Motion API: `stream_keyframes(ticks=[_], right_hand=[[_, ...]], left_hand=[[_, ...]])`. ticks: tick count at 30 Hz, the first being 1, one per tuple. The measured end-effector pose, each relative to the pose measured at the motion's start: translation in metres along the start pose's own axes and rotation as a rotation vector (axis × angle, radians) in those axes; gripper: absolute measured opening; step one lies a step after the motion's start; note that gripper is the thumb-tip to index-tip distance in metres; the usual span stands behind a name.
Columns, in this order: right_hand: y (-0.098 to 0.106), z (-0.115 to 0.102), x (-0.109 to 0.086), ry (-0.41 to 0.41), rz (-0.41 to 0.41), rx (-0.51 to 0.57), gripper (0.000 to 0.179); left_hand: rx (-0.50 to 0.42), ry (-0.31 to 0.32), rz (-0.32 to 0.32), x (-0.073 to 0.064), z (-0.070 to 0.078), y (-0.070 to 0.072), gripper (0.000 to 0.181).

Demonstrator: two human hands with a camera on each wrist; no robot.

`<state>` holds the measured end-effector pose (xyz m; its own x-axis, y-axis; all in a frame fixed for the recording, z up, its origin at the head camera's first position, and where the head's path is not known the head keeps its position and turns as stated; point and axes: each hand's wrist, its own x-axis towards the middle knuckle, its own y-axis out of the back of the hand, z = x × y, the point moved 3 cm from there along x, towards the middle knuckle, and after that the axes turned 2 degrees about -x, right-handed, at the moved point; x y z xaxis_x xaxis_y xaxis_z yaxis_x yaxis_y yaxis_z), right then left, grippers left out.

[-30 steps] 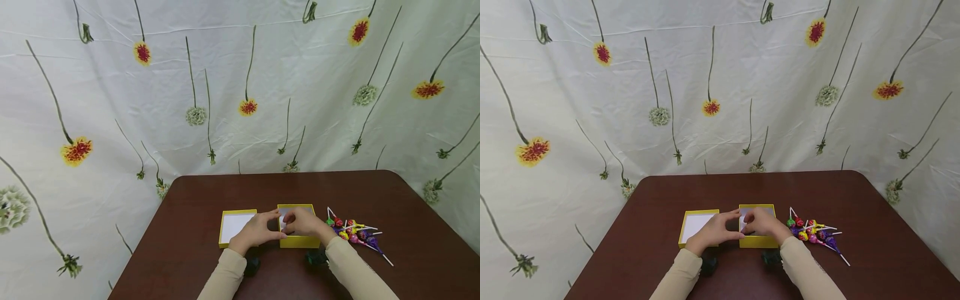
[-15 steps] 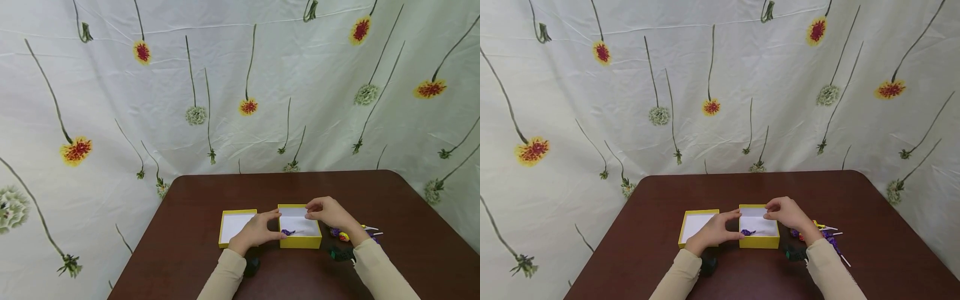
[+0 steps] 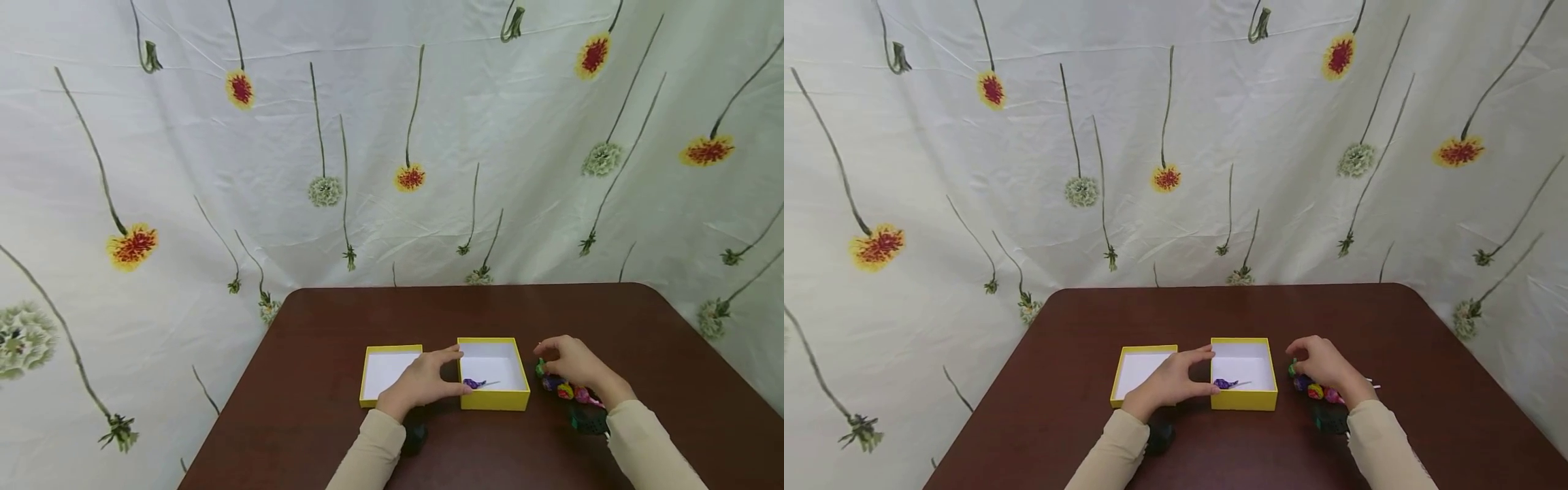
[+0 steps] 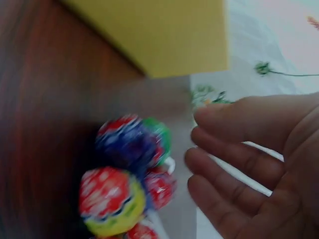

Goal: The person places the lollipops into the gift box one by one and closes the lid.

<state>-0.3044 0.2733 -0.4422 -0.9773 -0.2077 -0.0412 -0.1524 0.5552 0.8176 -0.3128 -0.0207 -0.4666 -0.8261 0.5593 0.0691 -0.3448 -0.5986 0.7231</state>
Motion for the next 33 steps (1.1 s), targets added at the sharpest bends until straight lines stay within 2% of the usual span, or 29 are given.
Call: stream_keyframes(ticks=[4,13,20,25,33], right_hand=[[-0.006,0.006,0.0,0.052,0.008,-0.076,0.032],[-0.011,0.01,0.002,0.187,-0.015,-0.107,0.032],[-0.014,0.014,0.006,0.139,-0.002,-0.123,0.023],[-0.017,0.015,0.007,0.158,0.037,-0.129,0.017],[-0.02,0.015,0.006,0.145,0.098,-0.044,0.023]], left_hand=[[-0.004,-0.003,-0.005,-0.001,0.0,-0.002,0.075],[-0.009,-0.004,0.003,-0.003,-0.001,-0.002,0.074],[-0.003,-0.006,0.003,-0.002,0.001,-0.001,0.074],[-0.005,-0.002,0.006,-0.002,0.001,-0.001,0.074],[0.002,-0.011,0.006,-0.001,0.0,-0.001,0.074]])
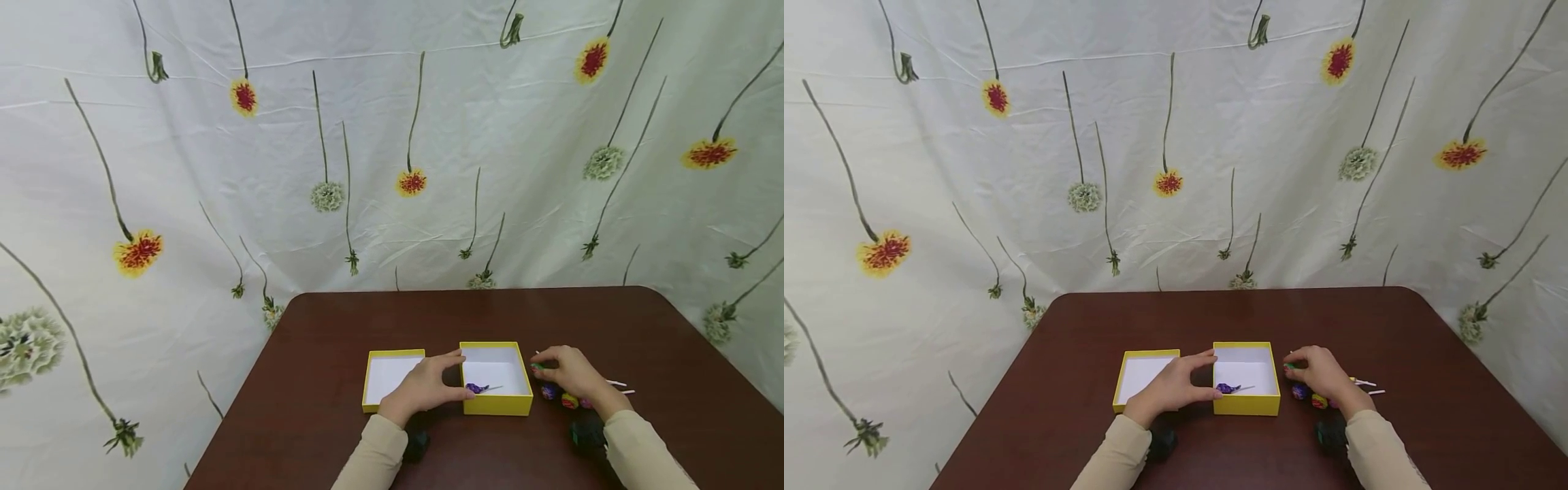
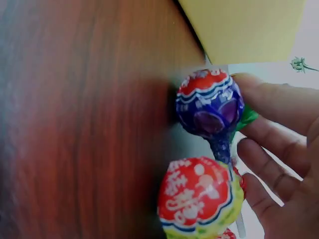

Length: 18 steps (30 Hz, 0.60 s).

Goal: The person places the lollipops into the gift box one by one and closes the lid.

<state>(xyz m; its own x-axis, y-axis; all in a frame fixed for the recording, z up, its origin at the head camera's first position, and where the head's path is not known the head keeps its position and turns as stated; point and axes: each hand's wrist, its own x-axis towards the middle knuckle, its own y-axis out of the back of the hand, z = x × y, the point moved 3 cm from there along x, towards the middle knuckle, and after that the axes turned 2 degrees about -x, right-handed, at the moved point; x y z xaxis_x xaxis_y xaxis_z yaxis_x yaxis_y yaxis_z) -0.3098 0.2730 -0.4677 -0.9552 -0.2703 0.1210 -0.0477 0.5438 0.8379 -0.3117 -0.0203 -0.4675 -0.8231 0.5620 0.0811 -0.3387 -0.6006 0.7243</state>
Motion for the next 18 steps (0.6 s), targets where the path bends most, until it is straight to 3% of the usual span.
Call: stream_keyframes(ticks=[6,12,18], right_hand=[[0.005,-0.006,0.001,-0.04,0.087,0.057,0.031],[0.015,-0.021,0.002,-0.016,0.17,0.102,0.033],[0.02,-0.036,0.002,0.006,0.199,0.126,0.034]], left_hand=[[-0.006,0.0,0.0,0.001,0.0,0.001,0.074],[-0.007,0.0,0.002,0.002,0.0,0.0,0.074],[0.005,0.0,0.006,0.002,0.001,-0.001,0.074]])
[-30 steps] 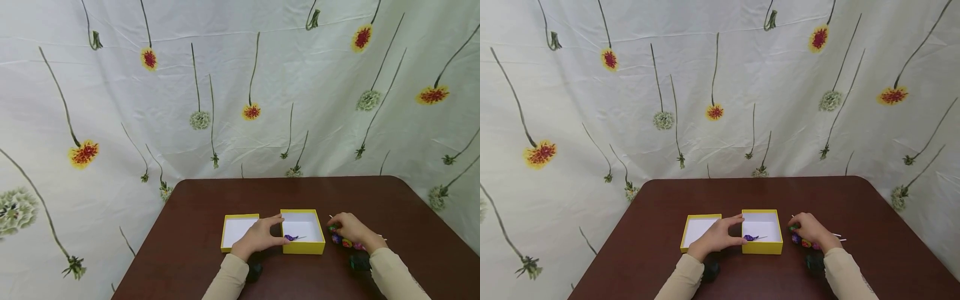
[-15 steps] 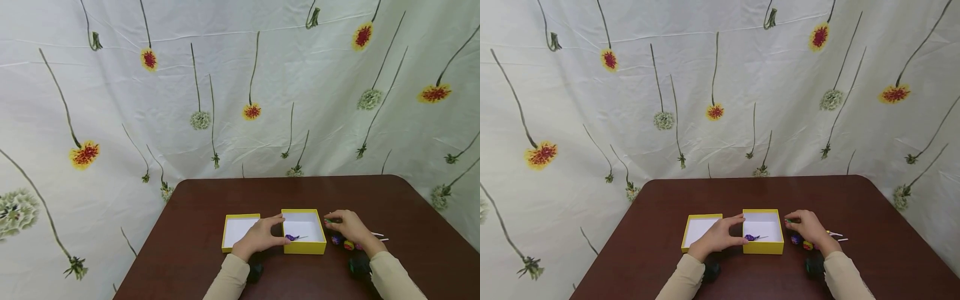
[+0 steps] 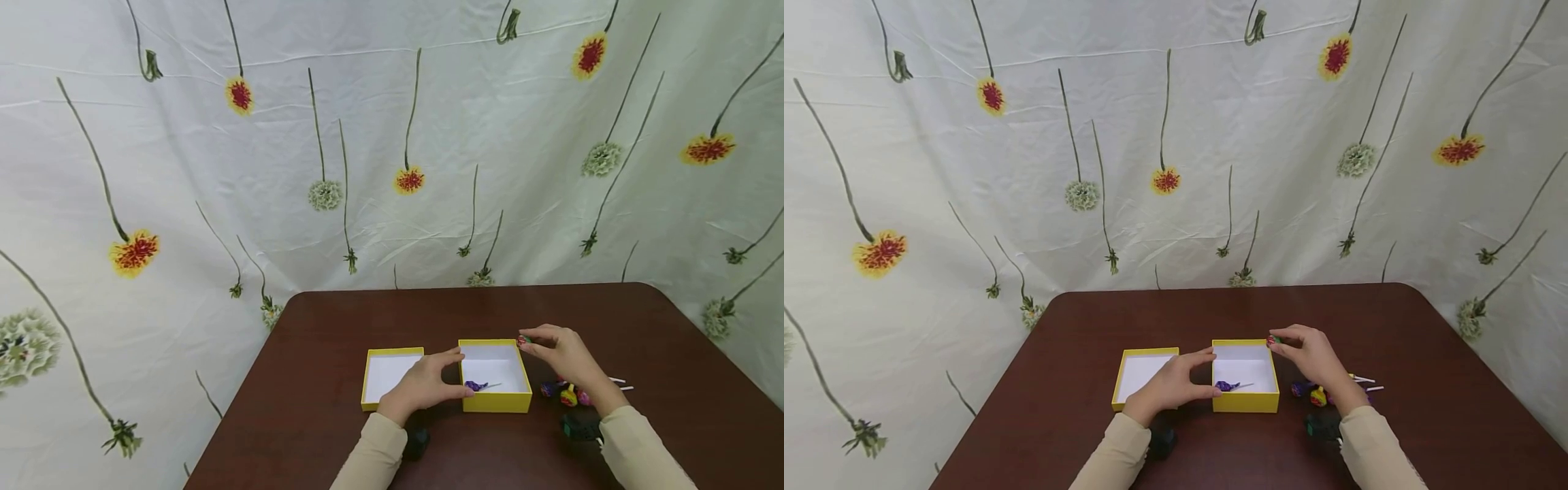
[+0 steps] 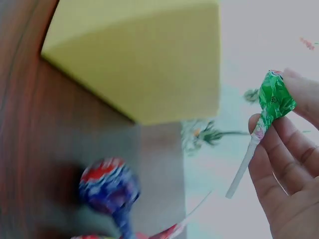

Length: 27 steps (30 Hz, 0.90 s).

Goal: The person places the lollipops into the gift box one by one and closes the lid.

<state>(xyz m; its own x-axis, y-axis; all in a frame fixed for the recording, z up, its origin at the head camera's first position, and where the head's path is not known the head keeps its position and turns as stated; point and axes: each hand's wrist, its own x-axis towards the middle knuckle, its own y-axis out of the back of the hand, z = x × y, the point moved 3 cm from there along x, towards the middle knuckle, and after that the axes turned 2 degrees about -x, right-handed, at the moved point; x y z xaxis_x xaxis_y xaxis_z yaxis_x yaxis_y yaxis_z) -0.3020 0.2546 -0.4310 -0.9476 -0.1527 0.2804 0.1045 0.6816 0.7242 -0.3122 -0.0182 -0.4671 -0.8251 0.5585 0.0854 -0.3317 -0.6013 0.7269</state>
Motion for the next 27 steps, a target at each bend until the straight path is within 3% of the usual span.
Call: stream_keyframes(ticks=[7,13,19,27], right_hand=[[-0.005,-0.02,0.002,0.024,-0.03,0.046,0.032],[-0.021,-0.028,0.005,-0.024,-0.056,0.131,0.03],[-0.036,-0.033,0.008,-0.009,-0.077,0.177,0.022],[-0.056,-0.039,0.009,0.097,-0.231,0.222,0.019]], left_hand=[[0.023,0.0,0.004,0.001,0.001,0.001,0.074],[0.021,0.002,0.001,0.001,0.002,0.001,0.073],[0.019,-0.01,-0.001,0.001,0.002,0.002,0.073],[0.017,-0.018,0.0,0.001,0.003,0.0,0.072]])
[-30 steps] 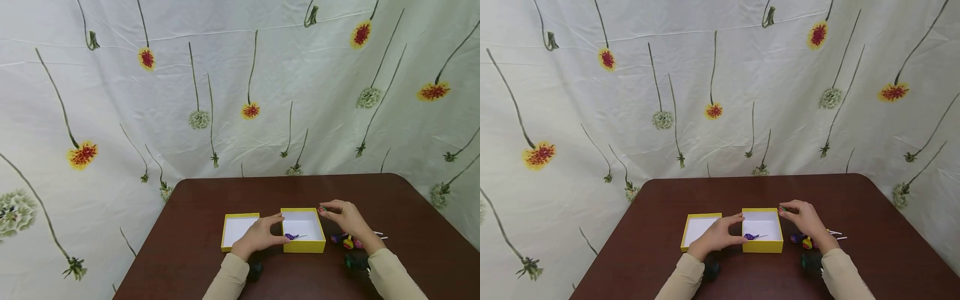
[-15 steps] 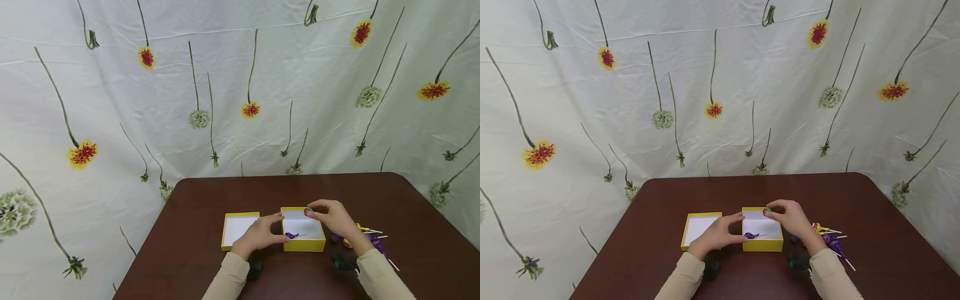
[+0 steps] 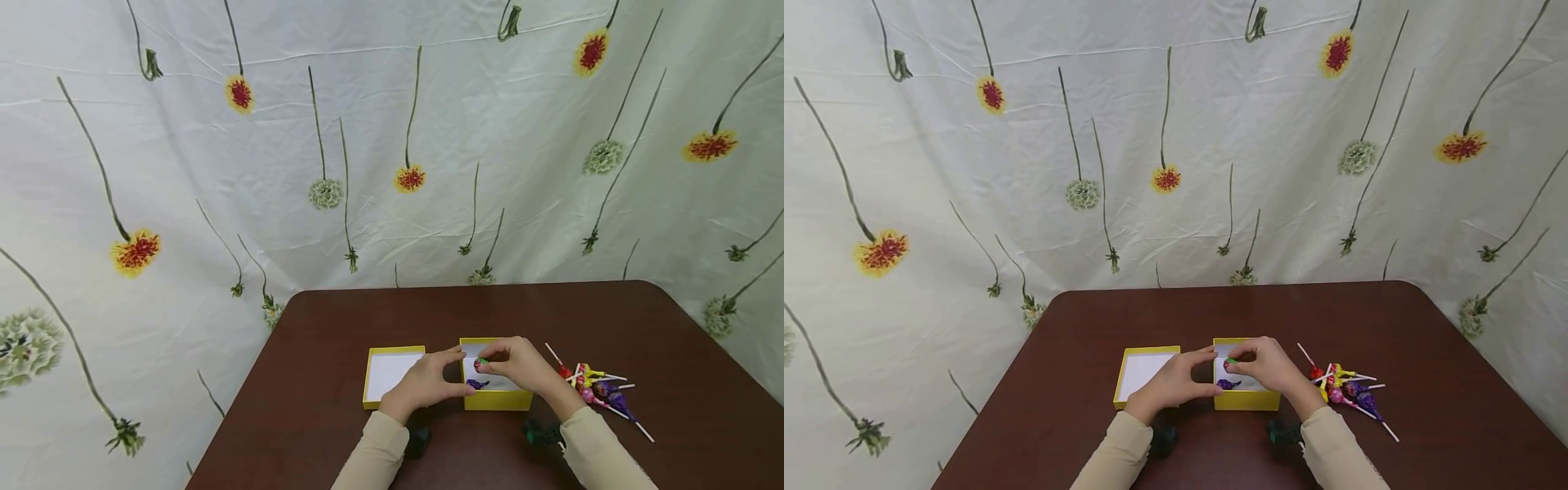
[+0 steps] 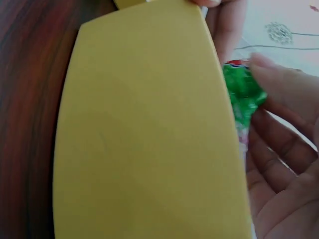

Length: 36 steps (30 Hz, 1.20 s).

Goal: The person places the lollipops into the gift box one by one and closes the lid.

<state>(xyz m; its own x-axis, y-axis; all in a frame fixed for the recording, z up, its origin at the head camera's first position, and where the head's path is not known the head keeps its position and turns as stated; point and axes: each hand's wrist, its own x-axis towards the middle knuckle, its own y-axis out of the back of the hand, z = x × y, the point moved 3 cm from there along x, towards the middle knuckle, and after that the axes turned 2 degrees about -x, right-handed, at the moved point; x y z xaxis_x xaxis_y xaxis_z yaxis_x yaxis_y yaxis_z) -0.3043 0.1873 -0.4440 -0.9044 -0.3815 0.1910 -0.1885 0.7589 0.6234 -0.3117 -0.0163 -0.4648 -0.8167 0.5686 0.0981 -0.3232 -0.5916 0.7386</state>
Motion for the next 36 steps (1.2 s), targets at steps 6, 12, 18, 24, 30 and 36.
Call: stream_keyframes(ticks=[6,12,18,24,30,36], right_hand=[[-0.012,-0.003,0.004,0.045,-0.121,0.004,0.014],[-0.016,-0.004,0.004,0.033,-0.174,0.025,0.008],[-0.019,-0.001,0.008,-0.028,-0.207,0.013,0.006],[-0.025,0.004,0.013,-0.044,-0.211,-0.026,0.006],[-0.026,0.002,0.013,-0.026,-0.214,-0.034,0.007],[-0.027,0.0,0.013,-0.031,-0.217,-0.046,0.009]], left_hand=[[0.0,-0.007,-0.001,0.0,-0.001,0.001,0.073],[0.011,-0.023,-0.001,0.001,0.0,0.001,0.072],[0.028,-0.032,0.005,0.001,0.0,0.001,0.073],[0.02,-0.027,0.007,-0.001,-0.001,0.0,0.073],[0.02,-0.025,0.005,-0.001,0.0,0.002,0.073],[0.023,-0.02,-0.001,0.0,-0.001,0.001,0.074]])
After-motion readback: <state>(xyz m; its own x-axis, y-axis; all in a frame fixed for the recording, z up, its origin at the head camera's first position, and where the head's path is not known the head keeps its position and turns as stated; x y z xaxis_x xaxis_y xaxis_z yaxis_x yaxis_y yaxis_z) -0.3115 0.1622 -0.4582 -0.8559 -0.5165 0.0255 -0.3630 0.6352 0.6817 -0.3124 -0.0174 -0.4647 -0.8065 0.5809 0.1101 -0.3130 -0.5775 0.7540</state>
